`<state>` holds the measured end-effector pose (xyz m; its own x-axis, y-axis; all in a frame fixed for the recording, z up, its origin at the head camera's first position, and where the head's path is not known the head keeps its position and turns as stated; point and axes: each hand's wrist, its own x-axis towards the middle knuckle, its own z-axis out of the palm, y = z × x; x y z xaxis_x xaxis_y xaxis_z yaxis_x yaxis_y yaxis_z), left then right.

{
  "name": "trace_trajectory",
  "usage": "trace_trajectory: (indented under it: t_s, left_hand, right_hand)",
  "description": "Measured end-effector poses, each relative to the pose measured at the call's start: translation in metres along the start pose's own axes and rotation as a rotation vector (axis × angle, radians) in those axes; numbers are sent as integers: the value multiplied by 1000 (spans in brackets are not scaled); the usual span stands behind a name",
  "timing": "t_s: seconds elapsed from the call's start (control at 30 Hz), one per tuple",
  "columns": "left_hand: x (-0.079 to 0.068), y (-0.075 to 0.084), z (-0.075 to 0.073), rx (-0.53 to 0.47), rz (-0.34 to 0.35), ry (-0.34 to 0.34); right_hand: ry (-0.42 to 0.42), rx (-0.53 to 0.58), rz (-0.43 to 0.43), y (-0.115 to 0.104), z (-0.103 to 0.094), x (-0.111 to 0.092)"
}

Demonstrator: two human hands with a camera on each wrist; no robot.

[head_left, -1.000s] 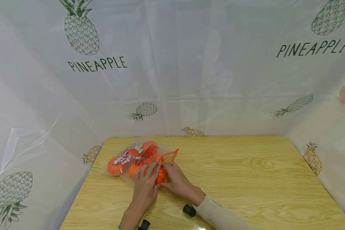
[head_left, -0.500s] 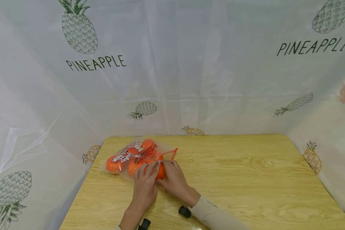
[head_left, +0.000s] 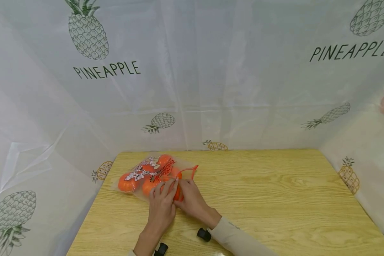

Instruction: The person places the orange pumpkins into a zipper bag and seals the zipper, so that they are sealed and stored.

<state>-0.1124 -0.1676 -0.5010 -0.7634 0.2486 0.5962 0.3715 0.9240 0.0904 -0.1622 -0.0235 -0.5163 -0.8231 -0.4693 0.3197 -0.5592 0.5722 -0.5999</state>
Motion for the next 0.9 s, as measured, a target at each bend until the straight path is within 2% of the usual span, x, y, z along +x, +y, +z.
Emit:
trace_trajectory:
  t_s: [0.1, 0.23, 0.63, 0.9]
  left_hand:
    - [0, 0, 0, -2, 3, -3]
    - [-1, 0, 1, -8, 11, 5]
    - [-4, -1, 6, -41, 9, 33]
    - [-4, -1, 7, -24, 28, 42]
  right_hand:
    - [-19, -45, -29, 2, 2, 0]
    - [10, -85, -57, 2, 5, 2]
    - [0, -25, -7, 1, 9, 4]
    - [64, 20, -18, -1, 18, 6]
